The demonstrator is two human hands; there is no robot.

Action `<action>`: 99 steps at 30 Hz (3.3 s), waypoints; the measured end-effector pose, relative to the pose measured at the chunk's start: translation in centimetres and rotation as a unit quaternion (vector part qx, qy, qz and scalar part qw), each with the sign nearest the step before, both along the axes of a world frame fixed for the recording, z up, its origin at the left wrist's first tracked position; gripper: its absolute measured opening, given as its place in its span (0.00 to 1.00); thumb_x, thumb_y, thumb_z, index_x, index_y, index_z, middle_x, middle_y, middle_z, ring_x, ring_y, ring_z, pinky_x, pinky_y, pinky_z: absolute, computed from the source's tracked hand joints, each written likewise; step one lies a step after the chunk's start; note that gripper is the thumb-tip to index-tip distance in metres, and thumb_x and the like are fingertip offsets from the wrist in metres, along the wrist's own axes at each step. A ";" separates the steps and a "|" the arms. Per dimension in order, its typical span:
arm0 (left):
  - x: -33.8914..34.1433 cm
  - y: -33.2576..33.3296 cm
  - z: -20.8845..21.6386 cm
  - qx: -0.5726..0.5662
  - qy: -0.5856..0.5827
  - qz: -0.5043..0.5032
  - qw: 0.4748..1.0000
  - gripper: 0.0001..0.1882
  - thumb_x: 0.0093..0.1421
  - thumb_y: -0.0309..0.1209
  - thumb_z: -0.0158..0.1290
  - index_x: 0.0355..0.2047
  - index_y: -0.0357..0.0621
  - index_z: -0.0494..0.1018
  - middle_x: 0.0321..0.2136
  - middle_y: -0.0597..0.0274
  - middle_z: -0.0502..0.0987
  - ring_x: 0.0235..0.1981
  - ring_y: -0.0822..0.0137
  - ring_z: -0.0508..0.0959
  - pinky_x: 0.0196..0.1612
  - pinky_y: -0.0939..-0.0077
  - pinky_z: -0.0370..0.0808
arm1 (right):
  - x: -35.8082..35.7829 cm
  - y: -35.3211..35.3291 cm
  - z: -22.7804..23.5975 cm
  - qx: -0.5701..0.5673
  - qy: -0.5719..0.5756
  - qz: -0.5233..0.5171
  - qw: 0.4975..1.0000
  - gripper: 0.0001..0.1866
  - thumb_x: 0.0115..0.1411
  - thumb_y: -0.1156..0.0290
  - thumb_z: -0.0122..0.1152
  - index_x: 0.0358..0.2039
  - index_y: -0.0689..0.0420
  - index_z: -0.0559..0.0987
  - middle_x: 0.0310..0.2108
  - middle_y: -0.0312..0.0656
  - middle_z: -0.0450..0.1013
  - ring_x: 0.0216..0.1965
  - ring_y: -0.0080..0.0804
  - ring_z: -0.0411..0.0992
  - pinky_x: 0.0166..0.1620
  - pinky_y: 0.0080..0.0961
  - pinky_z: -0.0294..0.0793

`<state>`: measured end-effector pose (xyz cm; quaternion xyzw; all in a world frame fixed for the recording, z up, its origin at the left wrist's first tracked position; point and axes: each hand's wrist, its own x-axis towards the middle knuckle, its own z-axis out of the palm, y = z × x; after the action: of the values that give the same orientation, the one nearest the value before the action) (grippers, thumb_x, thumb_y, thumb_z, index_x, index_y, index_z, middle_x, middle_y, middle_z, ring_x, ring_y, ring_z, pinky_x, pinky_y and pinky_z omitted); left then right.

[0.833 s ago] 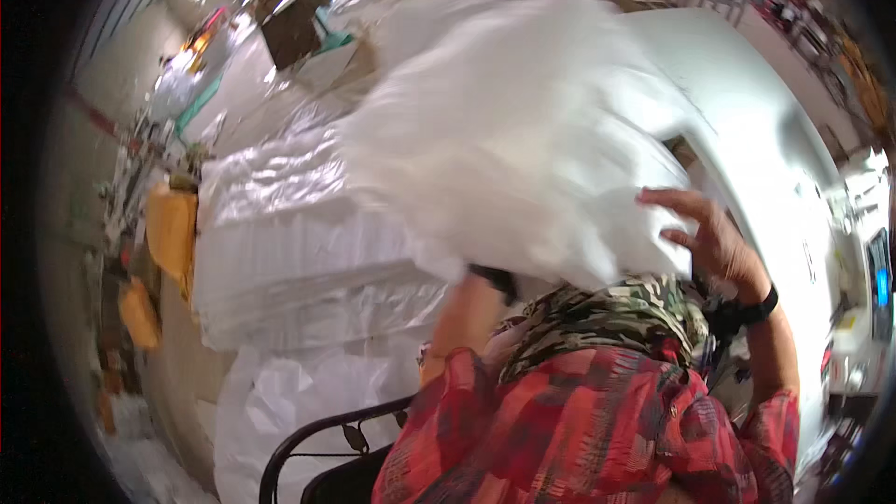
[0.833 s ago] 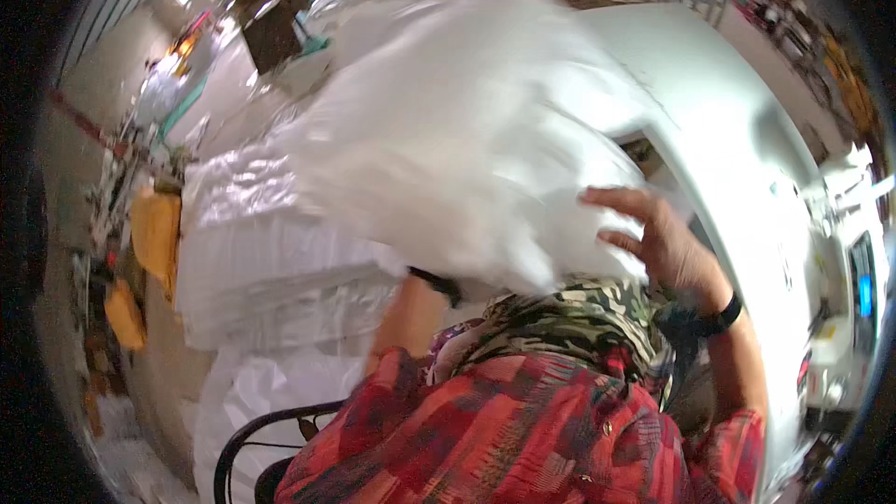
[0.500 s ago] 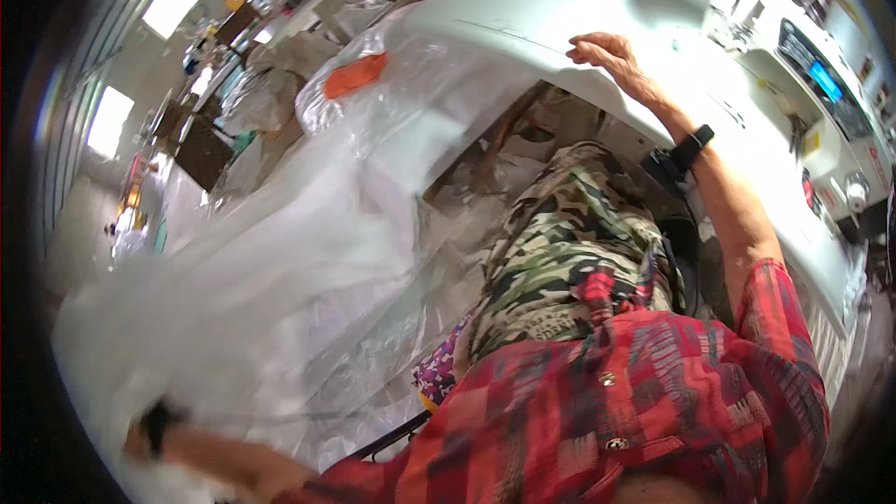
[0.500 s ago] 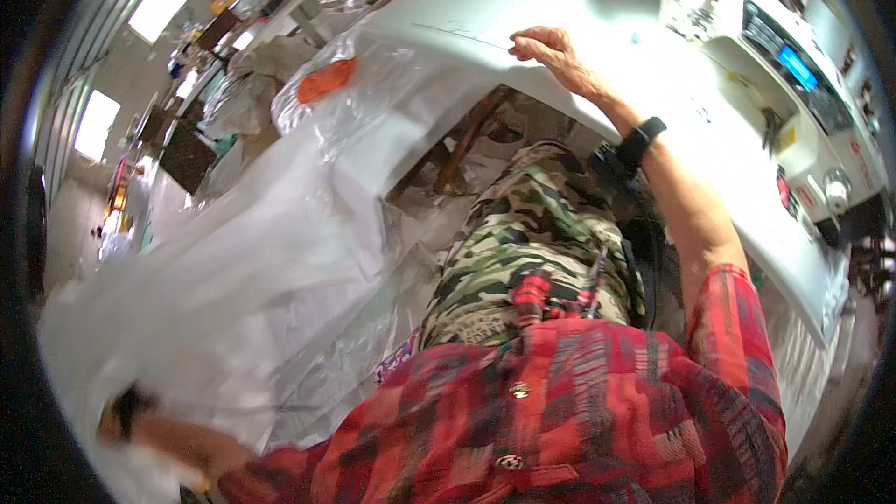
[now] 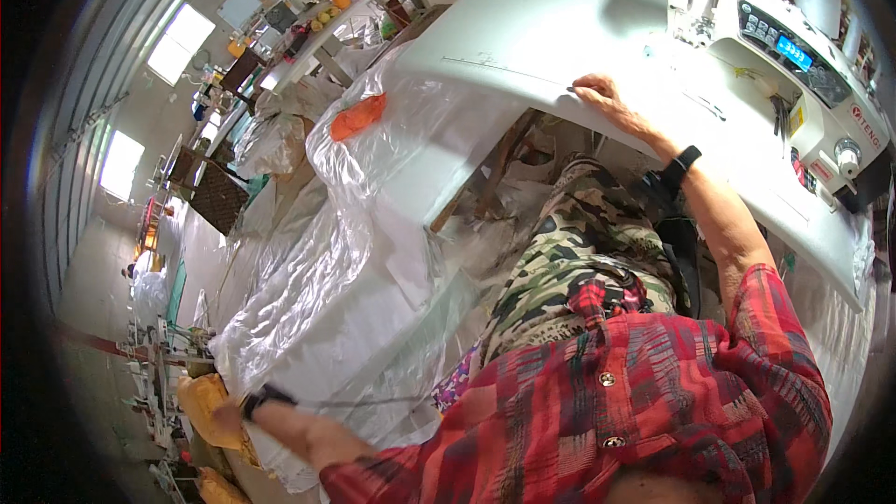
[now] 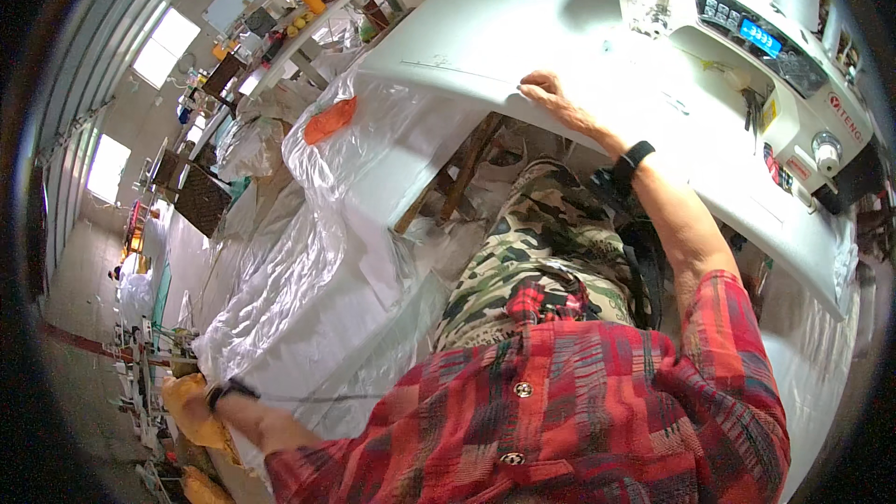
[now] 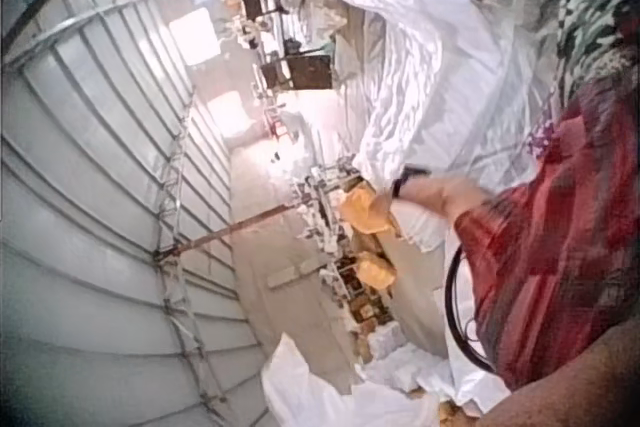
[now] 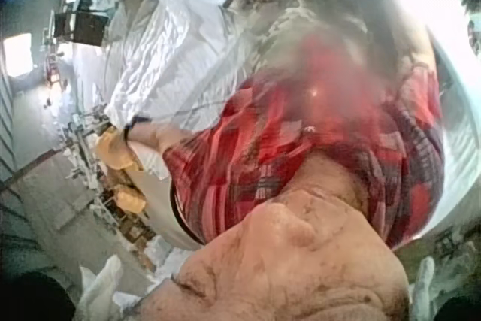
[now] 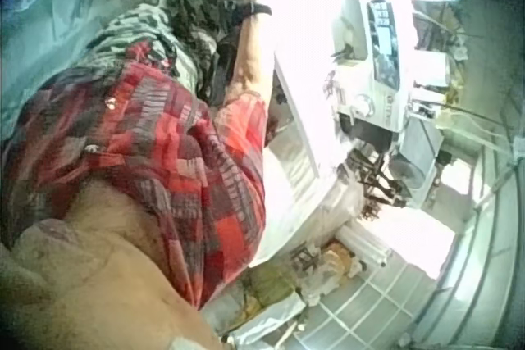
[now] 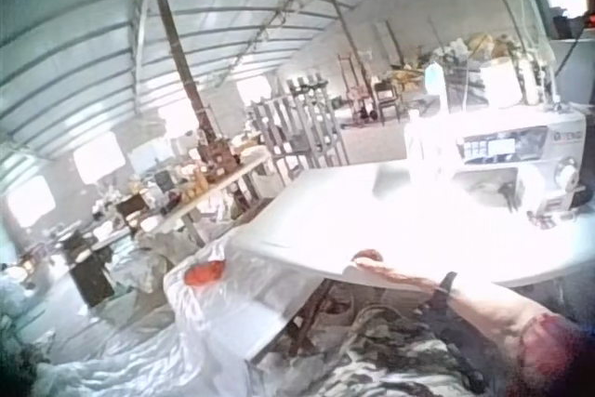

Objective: Sewing together large sheets of white plastic material using an industrial sewing machine.

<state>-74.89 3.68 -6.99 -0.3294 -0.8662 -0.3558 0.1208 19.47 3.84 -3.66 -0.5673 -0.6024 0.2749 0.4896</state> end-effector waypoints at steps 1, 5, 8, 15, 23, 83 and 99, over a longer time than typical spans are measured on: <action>1.4 2.7 -3.0 0.001 -0.001 -0.042 0.999 0.14 0.60 0.32 0.52 0.44 0.39 0.77 0.40 0.49 0.79 0.40 0.56 0.79 0.43 0.65 0.76 | 0.1 -1.0 -0.2 0.024 0.001 -0.018 1.000 0.26 0.66 0.50 0.53 0.50 0.61 0.74 0.56 0.49 0.65 0.58 0.38 0.64 0.60 0.35 0.65; 12.2 13.1 -12.5 0.075 0.056 -0.287 0.953 0.13 0.60 0.30 0.52 0.43 0.40 0.78 0.39 0.49 0.80 0.38 0.56 0.80 0.42 0.65 0.77 | 1.4 -4.1 0.9 0.025 -0.124 -0.017 0.992 0.23 0.66 0.53 0.54 0.52 0.58 0.73 0.58 0.46 0.64 0.59 0.41 0.63 0.60 0.37 0.66; 26.8 17.6 -16.3 0.171 -0.132 -0.377 0.901 0.13 0.60 0.36 0.54 0.32 0.39 0.80 0.22 0.61 0.80 0.27 0.61 0.79 0.35 0.66 0.76 | 1.0 -6.3 2.1 0.016 -0.229 -0.064 0.971 0.22 0.65 0.54 0.54 0.52 0.57 0.74 0.59 0.44 0.64 0.59 0.41 0.63 0.61 0.38 0.66; 48.7 15.7 -15.3 -0.038 -0.038 -0.463 0.885 0.16 0.52 0.36 0.61 0.39 0.40 0.78 0.38 0.52 0.80 0.43 0.50 0.77 0.47 0.60 0.72 | -1.3 -8.3 5.0 -0.028 -0.305 -0.112 0.945 0.19 0.65 0.58 0.54 0.49 0.58 0.75 0.57 0.42 0.68 0.58 0.40 0.64 0.60 0.36 0.63; 52.9 18.0 -16.0 -0.036 0.031 -0.524 0.850 0.18 0.48 0.33 0.64 0.38 0.42 0.74 0.40 0.56 0.75 0.48 0.53 0.71 0.51 0.58 0.67 | -3.4 -7.5 6.5 -0.060 -0.430 -0.134 0.891 0.18 0.61 0.68 0.58 0.50 0.58 0.72 0.57 0.42 0.66 0.59 0.41 0.64 0.60 0.37 0.67; 69.9 -3.9 1.8 -0.252 -0.061 -0.894 0.365 0.13 0.53 0.31 0.63 0.28 0.39 0.70 0.20 0.60 0.73 0.23 0.67 0.74 0.28 0.73 0.71 | -7.3 -14.6 -6.1 -0.203 0.343 -0.192 0.897 0.09 0.52 0.76 0.61 0.27 0.60 0.68 0.21 0.37 0.70 0.19 0.23 0.72 0.24 0.19 0.75; 71.3 -4.8 -4.0 -0.288 -0.232 -0.836 0.405 0.08 0.57 0.28 0.53 0.26 0.34 0.71 0.16 0.53 0.73 0.17 0.59 0.73 0.25 0.67 0.69 | -7.3 -15.8 -8.2 -0.212 0.383 -0.147 0.887 0.11 0.60 0.68 0.64 0.34 0.56 0.70 0.23 0.31 0.73 0.24 0.17 0.74 0.27 0.13 0.67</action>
<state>-3.63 -1.14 -11.02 -0.8100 -0.2053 -0.0721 -0.5446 12.15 -11.96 -11.82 -0.5900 -0.2051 0.5169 0.5854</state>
